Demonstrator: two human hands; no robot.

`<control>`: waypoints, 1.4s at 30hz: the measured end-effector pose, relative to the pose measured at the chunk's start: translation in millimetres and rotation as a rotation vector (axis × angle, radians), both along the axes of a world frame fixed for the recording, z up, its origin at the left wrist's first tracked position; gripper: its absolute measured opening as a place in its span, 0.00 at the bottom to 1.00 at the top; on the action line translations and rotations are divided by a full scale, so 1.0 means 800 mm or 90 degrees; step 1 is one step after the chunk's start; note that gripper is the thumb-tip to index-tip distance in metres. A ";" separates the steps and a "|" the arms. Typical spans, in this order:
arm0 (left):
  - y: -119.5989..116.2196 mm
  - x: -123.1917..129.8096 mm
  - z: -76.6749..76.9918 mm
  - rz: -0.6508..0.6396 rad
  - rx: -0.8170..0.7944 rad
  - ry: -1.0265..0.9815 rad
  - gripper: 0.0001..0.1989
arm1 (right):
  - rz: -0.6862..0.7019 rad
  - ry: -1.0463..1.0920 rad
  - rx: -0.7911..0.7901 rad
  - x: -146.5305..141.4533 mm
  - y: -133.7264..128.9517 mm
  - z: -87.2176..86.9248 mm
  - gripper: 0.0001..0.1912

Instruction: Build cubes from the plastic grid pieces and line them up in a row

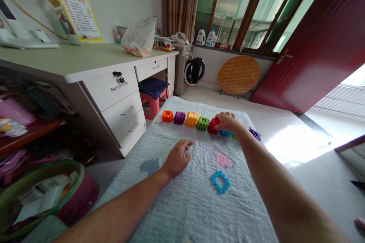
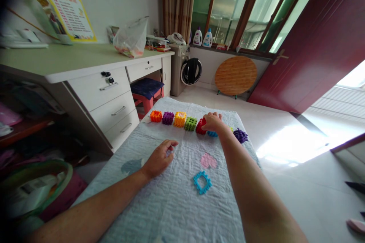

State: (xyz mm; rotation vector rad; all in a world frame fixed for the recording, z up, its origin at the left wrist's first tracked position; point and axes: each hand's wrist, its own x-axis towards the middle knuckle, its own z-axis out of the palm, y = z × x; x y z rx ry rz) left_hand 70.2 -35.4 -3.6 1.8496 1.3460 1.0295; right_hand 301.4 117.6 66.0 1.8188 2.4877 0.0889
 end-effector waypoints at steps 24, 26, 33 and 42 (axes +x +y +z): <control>0.001 0.002 -0.006 0.013 0.058 0.041 0.19 | 0.099 0.203 -0.277 -0.002 -0.222 -0.023 0.38; 0.001 0.002 -0.006 0.011 0.061 0.042 0.19 | 0.073 0.190 -0.252 -0.005 -0.226 -0.029 0.39; 0.000 0.003 -0.002 0.001 0.053 0.044 0.19 | 0.138 0.304 -0.193 0.003 -0.228 -0.031 0.24; -0.001 0.002 0.000 -0.002 0.042 0.043 0.19 | 0.125 0.694 -0.127 0.025 -0.188 -0.065 0.18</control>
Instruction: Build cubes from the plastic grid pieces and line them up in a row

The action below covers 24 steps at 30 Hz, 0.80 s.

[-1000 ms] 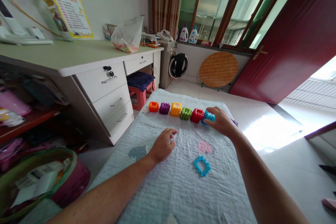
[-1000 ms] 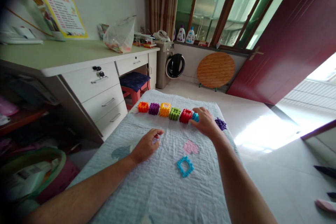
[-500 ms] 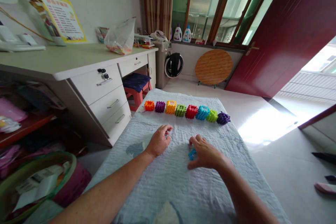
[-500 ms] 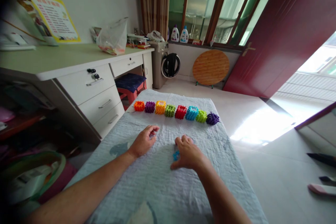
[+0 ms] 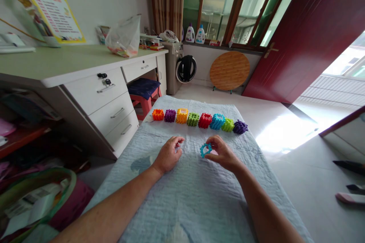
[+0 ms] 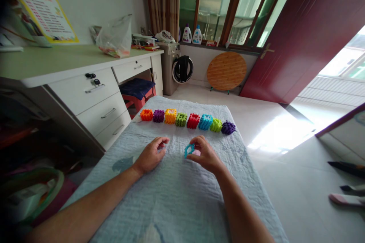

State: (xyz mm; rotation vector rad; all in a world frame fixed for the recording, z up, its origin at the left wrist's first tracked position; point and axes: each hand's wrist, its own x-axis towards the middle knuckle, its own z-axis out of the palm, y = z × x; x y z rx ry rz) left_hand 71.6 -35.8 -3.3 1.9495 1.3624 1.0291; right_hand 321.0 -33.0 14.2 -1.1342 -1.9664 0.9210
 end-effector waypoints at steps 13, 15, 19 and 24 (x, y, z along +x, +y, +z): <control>0.001 0.000 -0.003 -0.003 0.001 -0.005 0.18 | 0.020 -0.337 0.055 0.011 -0.006 0.010 0.25; 0.001 0.000 -0.003 -0.002 0.000 -0.007 0.18 | 0.019 -0.373 0.048 0.008 -0.005 0.009 0.22; 0.001 0.000 -0.003 -0.005 -0.005 -0.007 0.18 | 0.016 -0.449 0.072 -0.002 -0.008 0.016 0.20; 0.000 -0.001 0.000 -0.006 -0.011 -0.015 0.18 | 0.090 -0.511 0.079 0.005 0.009 0.049 0.19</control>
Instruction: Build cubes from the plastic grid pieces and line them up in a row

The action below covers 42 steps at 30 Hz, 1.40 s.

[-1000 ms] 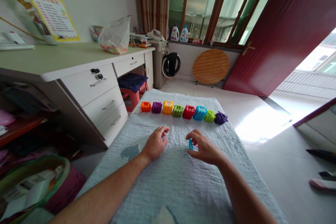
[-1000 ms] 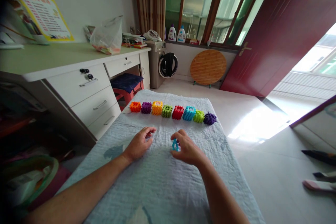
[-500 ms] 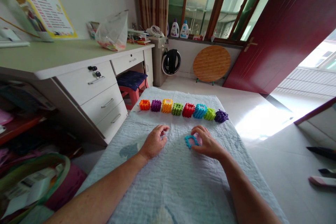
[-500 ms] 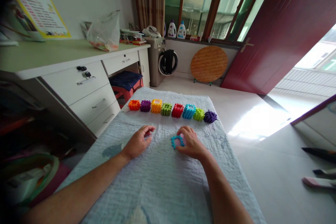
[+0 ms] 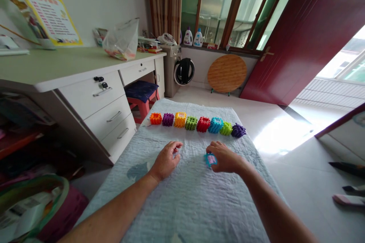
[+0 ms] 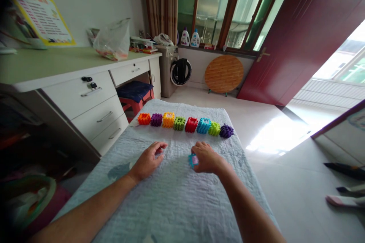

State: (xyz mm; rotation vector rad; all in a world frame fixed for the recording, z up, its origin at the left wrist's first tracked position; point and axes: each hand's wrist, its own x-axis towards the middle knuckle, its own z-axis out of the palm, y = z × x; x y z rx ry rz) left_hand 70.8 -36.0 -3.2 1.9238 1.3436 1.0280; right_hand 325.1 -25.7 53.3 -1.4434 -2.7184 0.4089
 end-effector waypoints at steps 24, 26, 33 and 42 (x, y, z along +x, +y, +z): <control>-0.002 -0.002 0.007 -0.005 -0.037 0.002 0.18 | -0.228 -0.071 0.159 0.064 0.168 0.019 0.22; -0.002 -0.002 0.007 -0.005 -0.037 0.001 0.18 | -0.242 -0.038 0.167 0.064 0.165 0.018 0.23; -0.001 -0.003 0.003 -0.008 -0.034 0.000 0.18 | -0.319 0.353 0.247 0.088 0.112 0.031 0.22; 0.002 -0.002 -0.004 -0.020 -0.013 0.007 0.18 | -0.719 0.577 0.299 0.137 0.040 -0.077 0.15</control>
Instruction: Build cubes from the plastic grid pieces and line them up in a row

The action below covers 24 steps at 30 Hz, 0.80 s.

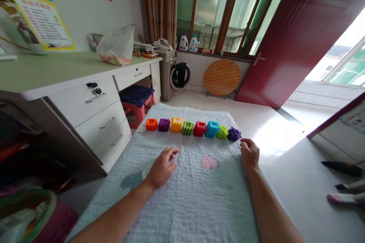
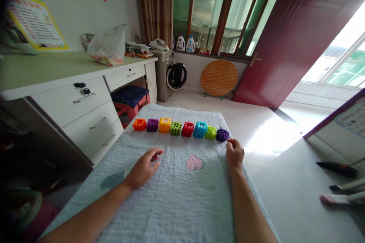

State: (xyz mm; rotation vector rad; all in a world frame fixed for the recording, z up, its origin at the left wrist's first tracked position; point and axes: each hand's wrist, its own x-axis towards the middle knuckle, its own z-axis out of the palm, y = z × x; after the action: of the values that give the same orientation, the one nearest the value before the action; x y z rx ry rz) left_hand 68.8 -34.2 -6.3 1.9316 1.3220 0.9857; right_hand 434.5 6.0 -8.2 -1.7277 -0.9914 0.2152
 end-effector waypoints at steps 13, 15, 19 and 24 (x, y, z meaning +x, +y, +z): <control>0.001 -0.001 -0.003 0.004 -0.017 -0.001 0.17 | 0.006 -0.062 -0.064 0.003 0.000 -0.015 0.17; 0.001 -0.001 -0.003 0.004 -0.015 -0.002 0.17 | 0.009 -0.061 -0.067 0.004 -0.001 -0.015 0.17; 0.000 -0.001 -0.002 0.007 -0.002 -0.002 0.17 | 0.015 -0.055 -0.080 0.005 -0.001 -0.015 0.17; -0.001 0.001 0.001 0.015 0.004 0.008 0.18 | 0.017 -0.049 -0.092 0.010 0.001 -0.019 0.17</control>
State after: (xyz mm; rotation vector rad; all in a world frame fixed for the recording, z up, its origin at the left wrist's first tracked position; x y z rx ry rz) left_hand 69.6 -35.0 -5.2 1.9347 1.3534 0.9912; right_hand 442.8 6.8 -23.0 -1.8670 -1.0771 0.2445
